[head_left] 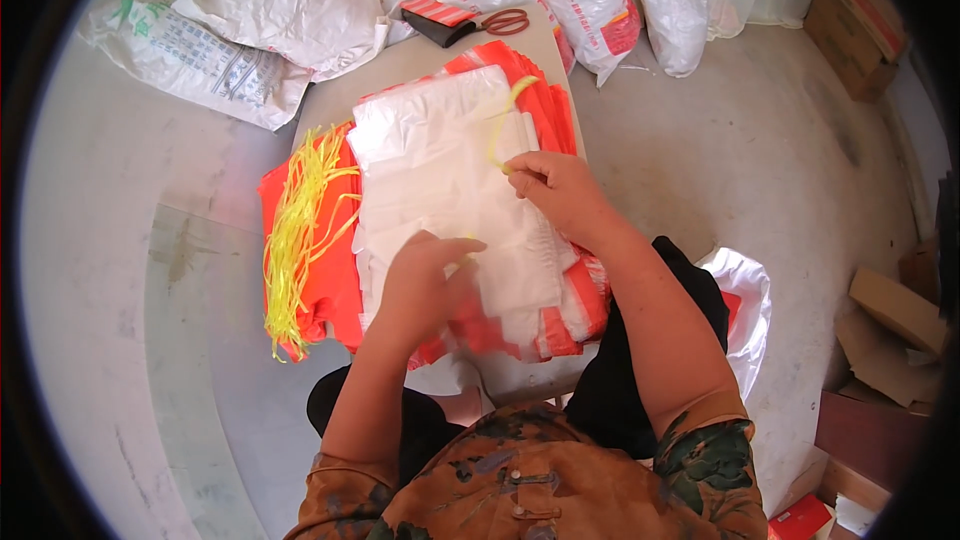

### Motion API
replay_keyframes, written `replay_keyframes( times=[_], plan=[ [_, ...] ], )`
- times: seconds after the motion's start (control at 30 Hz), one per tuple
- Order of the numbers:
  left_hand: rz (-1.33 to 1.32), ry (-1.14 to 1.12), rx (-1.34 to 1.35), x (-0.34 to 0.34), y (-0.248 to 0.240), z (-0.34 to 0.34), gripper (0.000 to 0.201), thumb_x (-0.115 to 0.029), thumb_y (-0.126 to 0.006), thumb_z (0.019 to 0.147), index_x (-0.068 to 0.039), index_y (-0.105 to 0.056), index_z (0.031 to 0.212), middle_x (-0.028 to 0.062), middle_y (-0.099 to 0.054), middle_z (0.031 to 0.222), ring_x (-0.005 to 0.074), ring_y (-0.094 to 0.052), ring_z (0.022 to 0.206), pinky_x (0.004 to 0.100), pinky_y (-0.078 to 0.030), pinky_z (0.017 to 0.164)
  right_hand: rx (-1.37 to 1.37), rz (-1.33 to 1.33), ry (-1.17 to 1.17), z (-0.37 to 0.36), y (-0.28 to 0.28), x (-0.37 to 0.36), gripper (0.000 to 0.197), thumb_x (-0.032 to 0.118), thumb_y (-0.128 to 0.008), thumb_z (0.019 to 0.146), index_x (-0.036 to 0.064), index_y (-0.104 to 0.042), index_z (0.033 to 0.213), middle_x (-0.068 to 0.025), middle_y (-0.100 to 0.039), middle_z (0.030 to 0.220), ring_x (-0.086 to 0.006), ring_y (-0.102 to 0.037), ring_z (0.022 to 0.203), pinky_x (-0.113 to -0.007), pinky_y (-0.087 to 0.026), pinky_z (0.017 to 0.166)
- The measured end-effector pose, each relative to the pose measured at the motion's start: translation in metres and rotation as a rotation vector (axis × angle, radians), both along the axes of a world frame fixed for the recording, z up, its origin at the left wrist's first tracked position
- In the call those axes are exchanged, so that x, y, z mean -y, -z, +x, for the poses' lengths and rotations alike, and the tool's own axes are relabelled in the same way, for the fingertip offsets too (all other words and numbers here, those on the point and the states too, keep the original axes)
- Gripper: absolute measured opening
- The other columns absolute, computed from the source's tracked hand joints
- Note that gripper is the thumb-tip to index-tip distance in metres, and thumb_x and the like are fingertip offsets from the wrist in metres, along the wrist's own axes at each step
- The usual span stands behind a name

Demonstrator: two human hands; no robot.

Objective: The person separates a plastic bag from a stack, folds it in half, and ties a yellow plastic strip around it to secure the bundle.

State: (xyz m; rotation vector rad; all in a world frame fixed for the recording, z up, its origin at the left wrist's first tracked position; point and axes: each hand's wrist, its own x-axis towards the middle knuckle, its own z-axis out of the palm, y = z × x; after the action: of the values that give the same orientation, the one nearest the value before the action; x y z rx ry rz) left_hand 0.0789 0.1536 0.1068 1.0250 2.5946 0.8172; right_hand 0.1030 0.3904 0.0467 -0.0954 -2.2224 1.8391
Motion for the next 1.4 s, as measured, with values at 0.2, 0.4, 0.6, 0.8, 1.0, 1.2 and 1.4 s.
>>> replay_keyframes(
  times=[0.2,0.4,0.6,0.8,1.0,1.2,1.4],
  plan=[
    [0.208,-0.169,0.078,0.000,-0.004,-0.019,0.018,-0.009,-0.067,0.094,-0.003,-0.076,0.108,0.0093,-0.076,0.095,0.0193,-0.070,0.085,0.0329,-0.055,0.081,0.001,-0.004,-0.038,-0.004,-0.002,0.009,0.014,0.010,-0.062,0.098,0.0007,-0.065,0.108,-0.0068,-0.067,0.089,-0.0158,-0.062,0.083,-0.033,-0.050,0.076],
    [0.436,-0.222,0.328,-0.025,-0.002,-0.038,0.020,-0.006,-0.065,0.096,0.001,-0.074,0.113,0.0038,-0.074,0.097,0.0097,-0.064,0.091,0.0265,-0.052,0.083,-0.106,0.114,-0.100,-0.010,0.008,0.019,0.018,0.015,-0.062,0.099,0.0022,-0.068,0.110,-0.0140,-0.070,0.096,-0.0277,-0.066,0.089,-0.039,-0.051,0.080],
    [0.483,0.019,0.282,-0.038,0.000,-0.038,0.028,-0.004,-0.067,0.094,-0.002,-0.073,0.122,0.0026,-0.074,0.106,0.0102,-0.063,0.087,0.0268,-0.050,0.080,-0.038,0.104,-0.115,-0.008,0.001,0.025,0.023,0.022,-0.064,0.097,0.0015,-0.072,0.105,-0.0180,-0.071,0.095,-0.0361,-0.068,0.089,-0.044,-0.052,0.079],
    [0.324,-0.055,0.080,-0.037,0.012,-0.046,0.030,-0.006,-0.075,0.087,-0.004,-0.075,0.116,0.0046,-0.073,0.106,0.0164,-0.058,0.075,0.0303,-0.049,0.073,-0.033,0.078,-0.141,-0.013,0.006,0.019,0.023,0.022,-0.065,0.097,0.0002,-0.070,0.098,-0.0191,-0.069,0.090,-0.0354,-0.067,0.085,-0.042,-0.051,0.075],
    [0.196,-0.135,-0.091,-0.031,0.038,-0.058,0.013,-0.011,-0.076,0.088,-0.002,-0.075,0.098,0.0089,-0.068,0.086,0.0217,-0.057,0.068,0.0331,-0.048,0.066,-0.008,0.033,-0.111,-0.007,0.001,0.022,0.018,0.010,-0.067,0.093,0.0013,-0.066,0.108,-0.0091,-0.062,0.085,-0.0206,-0.057,0.078,-0.034,-0.048,0.072],
    [0.256,-0.199,0.069,-0.031,0.043,-0.064,0.014,-0.014,-0.073,0.091,0.000,-0.070,0.090,0.0085,-0.064,0.078,0.0192,-0.059,0.069,0.0325,-0.047,0.066,-0.331,0.511,0.008,-0.011,0.016,0.026,0.028,0.000,-0.067,0.084,0.0036,-0.068,0.113,-0.0096,-0.064,0.098,-0.0279,-0.062,0.095,-0.038,-0.052,0.080],
    [0.194,-0.117,0.194,-0.024,0.034,-0.059,0.011,-0.011,-0.073,0.092,-0.001,-0.069,0.095,0.0047,-0.062,0.077,0.0130,-0.055,0.070,0.0293,-0.047,0.067,-0.333,0.596,0.035,-0.012,0.019,0.023,0.018,-0.005,-0.063,0.084,0.0032,-0.074,0.096,-0.0089,-0.066,0.102,-0.0294,-0.062,0.098,-0.039,-0.053,0.082]
  ],
)
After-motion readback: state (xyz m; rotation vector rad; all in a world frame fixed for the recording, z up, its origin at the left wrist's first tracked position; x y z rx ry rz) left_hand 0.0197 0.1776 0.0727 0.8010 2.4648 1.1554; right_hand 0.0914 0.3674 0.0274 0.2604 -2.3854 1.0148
